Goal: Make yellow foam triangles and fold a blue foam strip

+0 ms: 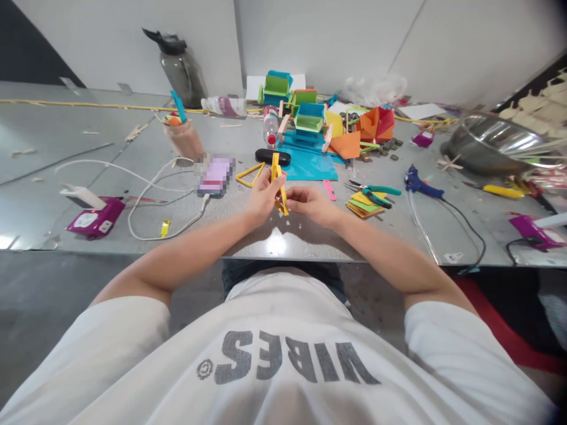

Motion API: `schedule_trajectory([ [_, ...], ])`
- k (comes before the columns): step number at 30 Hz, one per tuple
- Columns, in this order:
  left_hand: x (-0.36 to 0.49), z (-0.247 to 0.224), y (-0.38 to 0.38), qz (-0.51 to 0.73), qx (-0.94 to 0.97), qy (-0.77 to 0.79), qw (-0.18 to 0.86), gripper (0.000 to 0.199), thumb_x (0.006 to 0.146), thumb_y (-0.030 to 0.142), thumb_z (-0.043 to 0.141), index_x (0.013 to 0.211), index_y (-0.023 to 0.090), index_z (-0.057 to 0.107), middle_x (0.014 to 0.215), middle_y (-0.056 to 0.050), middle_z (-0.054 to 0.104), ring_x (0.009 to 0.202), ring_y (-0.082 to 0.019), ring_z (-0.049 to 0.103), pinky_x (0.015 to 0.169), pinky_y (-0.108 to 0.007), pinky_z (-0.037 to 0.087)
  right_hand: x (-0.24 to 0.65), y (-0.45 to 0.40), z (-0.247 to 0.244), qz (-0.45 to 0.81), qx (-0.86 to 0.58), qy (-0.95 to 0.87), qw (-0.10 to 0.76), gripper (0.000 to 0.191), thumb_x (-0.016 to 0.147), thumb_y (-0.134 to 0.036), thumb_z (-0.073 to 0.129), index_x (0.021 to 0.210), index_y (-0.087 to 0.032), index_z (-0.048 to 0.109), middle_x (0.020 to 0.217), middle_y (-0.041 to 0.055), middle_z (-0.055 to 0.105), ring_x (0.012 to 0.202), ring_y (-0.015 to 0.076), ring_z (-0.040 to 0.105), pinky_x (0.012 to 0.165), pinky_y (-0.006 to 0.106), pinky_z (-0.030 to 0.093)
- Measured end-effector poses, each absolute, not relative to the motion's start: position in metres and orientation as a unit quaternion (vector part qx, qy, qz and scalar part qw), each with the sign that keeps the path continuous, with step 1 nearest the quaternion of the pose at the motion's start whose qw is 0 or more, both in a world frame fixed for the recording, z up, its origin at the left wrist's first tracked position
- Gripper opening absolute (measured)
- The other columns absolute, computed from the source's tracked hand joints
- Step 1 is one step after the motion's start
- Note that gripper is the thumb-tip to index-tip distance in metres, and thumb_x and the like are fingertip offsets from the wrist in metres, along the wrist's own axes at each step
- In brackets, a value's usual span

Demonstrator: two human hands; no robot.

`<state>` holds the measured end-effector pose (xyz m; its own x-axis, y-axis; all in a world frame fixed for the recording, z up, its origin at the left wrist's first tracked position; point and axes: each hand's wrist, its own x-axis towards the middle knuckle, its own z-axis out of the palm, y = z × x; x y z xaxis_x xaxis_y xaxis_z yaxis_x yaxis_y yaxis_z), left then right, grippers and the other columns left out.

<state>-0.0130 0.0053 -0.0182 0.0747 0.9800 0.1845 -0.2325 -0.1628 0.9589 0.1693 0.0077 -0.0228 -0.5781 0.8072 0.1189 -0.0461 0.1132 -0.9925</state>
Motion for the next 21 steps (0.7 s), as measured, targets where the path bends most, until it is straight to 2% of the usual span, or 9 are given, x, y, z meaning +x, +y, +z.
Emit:
schedule_trajectory([
  [3,-0.013,-0.019,0.006,0.557,0.519,0.364,0.537,0.024,0.104,0.043,0.077,0.100,0.025,0.062,0.080,0.004,0.050,0.067,-0.010,0.047,0.064,-0.022,0.045,0.171,0.006,-0.026,0.604,-0.283,-0.648,0.368,0.053,0.082,-0.069,0.097,0.094,-0.022,0.075,0.088,0.0019,0.074,0.076,0.0164,0.060,0.071,0.033,0.050],
  [8,-0.015,-0.023,0.005,0.516,0.535,0.345,0.573,0.039,0.098,0.049,0.083,0.095,0.025,0.053,0.077,0.007,0.047,0.060,-0.008,0.044,0.059,-0.023,0.043,0.176,0.005,-0.026,0.612,-0.257,-0.647,0.375,0.053,0.087,-0.069,0.094,0.098,-0.022,0.073,0.089,0.0031,0.078,0.065,0.0136,0.053,0.057,0.030,0.041],
  [12,-0.017,-0.022,0.001,0.486,0.551,0.309,0.605,0.055,0.090,0.061,0.091,0.094,0.026,0.049,0.077,0.007,0.056,0.058,-0.009,0.057,0.060,-0.026,0.053,0.179,0.004,-0.027,0.611,-0.245,-0.654,0.373,0.052,0.090,-0.068,0.092,0.096,-0.022,0.069,0.087,0.0024,0.077,0.061,0.0114,0.053,0.056,0.029,0.042],
  [14,-0.018,-0.022,0.000,0.492,0.555,0.278,0.610,0.062,0.084,0.067,0.095,0.093,0.026,0.050,0.078,0.008,0.057,0.057,-0.009,0.058,0.059,-0.027,0.056,0.180,0.004,-0.028,0.608,-0.241,-0.660,0.370,0.050,0.092,-0.067,0.091,0.097,-0.022,0.069,0.087,0.0017,0.077,0.062,0.0113,0.054,0.057,0.029,0.044],
  [18,-0.019,-0.026,0.006,0.525,0.571,0.245,0.581,0.067,0.079,0.070,0.099,0.086,0.023,0.052,0.075,0.009,0.052,0.056,-0.006,0.051,0.052,-0.022,0.053,0.180,0.003,-0.031,0.602,-0.224,-0.667,0.378,0.046,0.096,-0.062,0.089,0.096,-0.021,0.069,0.085,0.0009,0.076,0.062,0.0109,0.056,0.057,0.027,0.046],
  [21,-0.019,-0.031,0.010,0.520,0.581,0.238,0.579,0.068,0.079,0.071,0.098,0.087,0.024,0.051,0.074,0.008,0.054,0.056,-0.008,0.057,0.051,-0.023,0.055,0.179,0.004,-0.034,0.601,-0.218,-0.666,0.384,0.043,0.097,-0.058,0.088,0.096,-0.020,0.068,0.084,0.0008,0.075,0.061,0.0104,0.056,0.057,0.026,0.047],
])
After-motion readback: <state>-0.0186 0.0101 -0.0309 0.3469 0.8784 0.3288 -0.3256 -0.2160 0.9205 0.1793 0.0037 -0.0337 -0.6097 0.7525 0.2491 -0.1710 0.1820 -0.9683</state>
